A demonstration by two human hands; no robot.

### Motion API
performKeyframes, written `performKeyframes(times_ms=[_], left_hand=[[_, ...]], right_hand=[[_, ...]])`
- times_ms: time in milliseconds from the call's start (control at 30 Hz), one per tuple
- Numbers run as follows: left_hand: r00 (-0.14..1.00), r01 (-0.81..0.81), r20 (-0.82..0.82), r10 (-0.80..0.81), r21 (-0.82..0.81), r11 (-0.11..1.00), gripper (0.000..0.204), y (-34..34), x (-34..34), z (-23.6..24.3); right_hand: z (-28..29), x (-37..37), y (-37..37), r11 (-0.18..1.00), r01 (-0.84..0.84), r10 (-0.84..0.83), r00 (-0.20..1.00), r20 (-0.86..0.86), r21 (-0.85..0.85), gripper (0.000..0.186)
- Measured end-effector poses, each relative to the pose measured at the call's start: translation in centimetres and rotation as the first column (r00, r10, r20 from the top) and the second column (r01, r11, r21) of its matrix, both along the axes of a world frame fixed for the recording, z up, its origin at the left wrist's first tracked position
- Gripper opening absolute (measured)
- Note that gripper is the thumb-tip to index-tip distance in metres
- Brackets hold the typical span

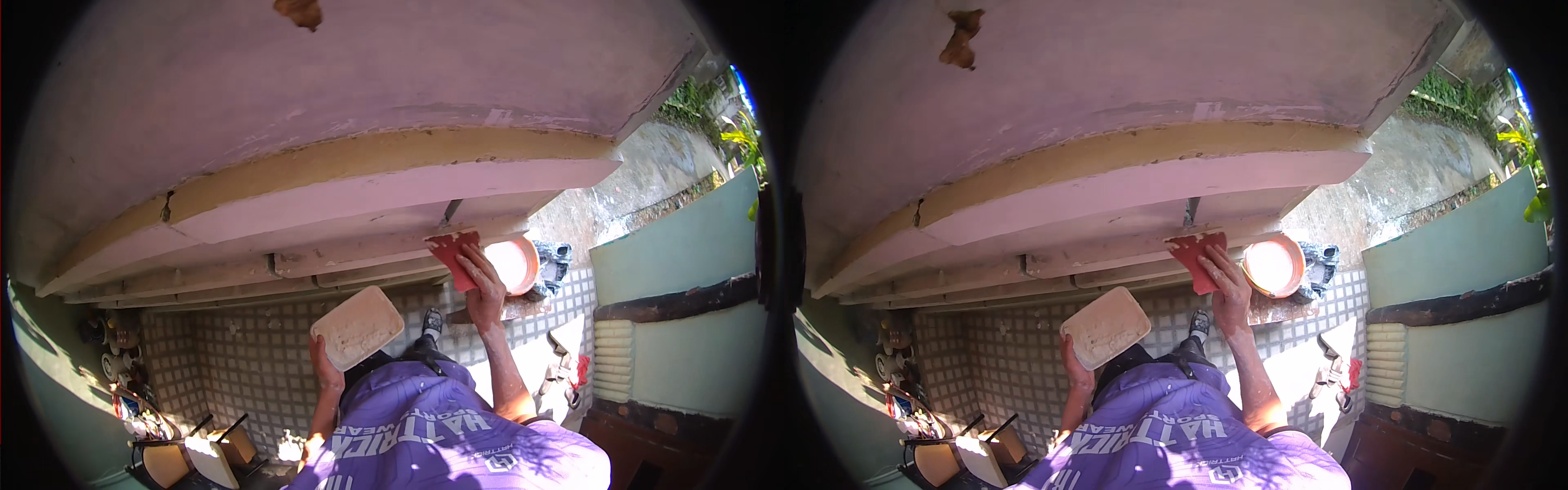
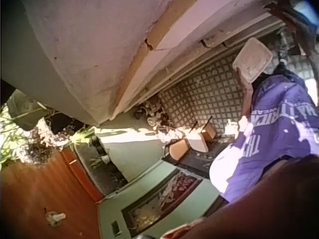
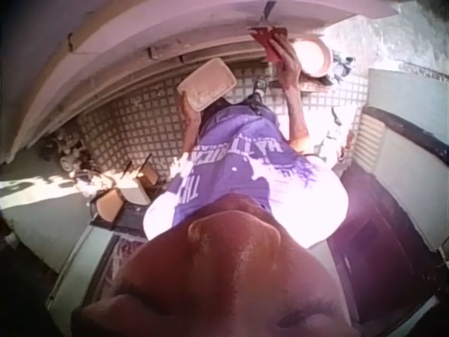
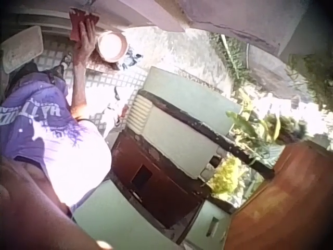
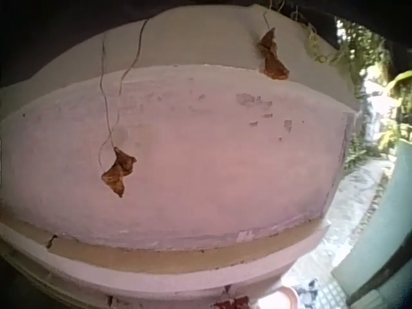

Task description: The recorder applies wall filler or plaster to joints in a concrete wall using a hand spreader, then cleans the tool in a bucket of water.

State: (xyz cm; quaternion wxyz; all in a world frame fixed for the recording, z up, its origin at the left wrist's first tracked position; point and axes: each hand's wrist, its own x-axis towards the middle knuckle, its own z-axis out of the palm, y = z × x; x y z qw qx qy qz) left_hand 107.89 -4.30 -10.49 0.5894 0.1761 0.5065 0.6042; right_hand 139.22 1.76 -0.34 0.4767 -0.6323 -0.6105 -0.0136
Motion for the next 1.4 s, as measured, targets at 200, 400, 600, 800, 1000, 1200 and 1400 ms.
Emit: performKeyframes(times_ms=[200, 400, 600, 800, 1000, 1200, 1400], left_hand=[[0.962, 0.237, -0.150, -0.230, 0.034, 0.971, 0.047, 2.3, -2.8, -0.1], [0.902, 0.432, -0.073, -0.426, 0.120, 0.894, 0.042, 3.8, -4.8, 1.5], [0.865, 0.502, -0.027, -0.502, 0.081, 0.861, 0.041, 3.8, -6.7, 2.4], [0.834, 0.552, -0.039, -0.551, 0.093, 0.829, 0.042, 3.4, -8.5, 2.4], [0.801, 0.598, -0.049, -0.596, 0.071, 0.798, 0.043, 2.8, -9.3, 2.5], [0.809, 0.587, -0.015, -0.587, 0.066, 0.807, 0.045, 2.8, -9.4, 1.8], [0.838, 0.546, -0.042, -0.544, 0.036, 0.837, 0.047, 2.8, -9.9, 1.2]], right_hand=[[2.9, -8.1, -2.4, 0.758, -0.579, 0.476, 0.806, -0.351, -0.302, 0.027], [4.4, -12.4, -1.7, 0.510, -0.537, 0.677, 0.732, -0.071, -0.673, 0.031], [3.0, -15.5, -1.5, 0.345, -0.547, 0.758, 0.642, -0.118, -0.762, 0.034], [1.2, -16.7, -0.8, 0.257, -0.624, 0.752, 0.608, -0.252, -0.738, 0.041], [1.5, -16.0, -0.6, 0.218, -0.798, 0.562, 0.574, -0.596, -0.563, 0.049], [1.9, -13.8, -1.1, 0.386, -0.805, 0.282, 0.568, -0.773, -0.450, 0.033], [0.6, -9.8, -2.5, 0.921, -0.389, 0.264, 0.586, -0.766, 0.021, 0.018]])
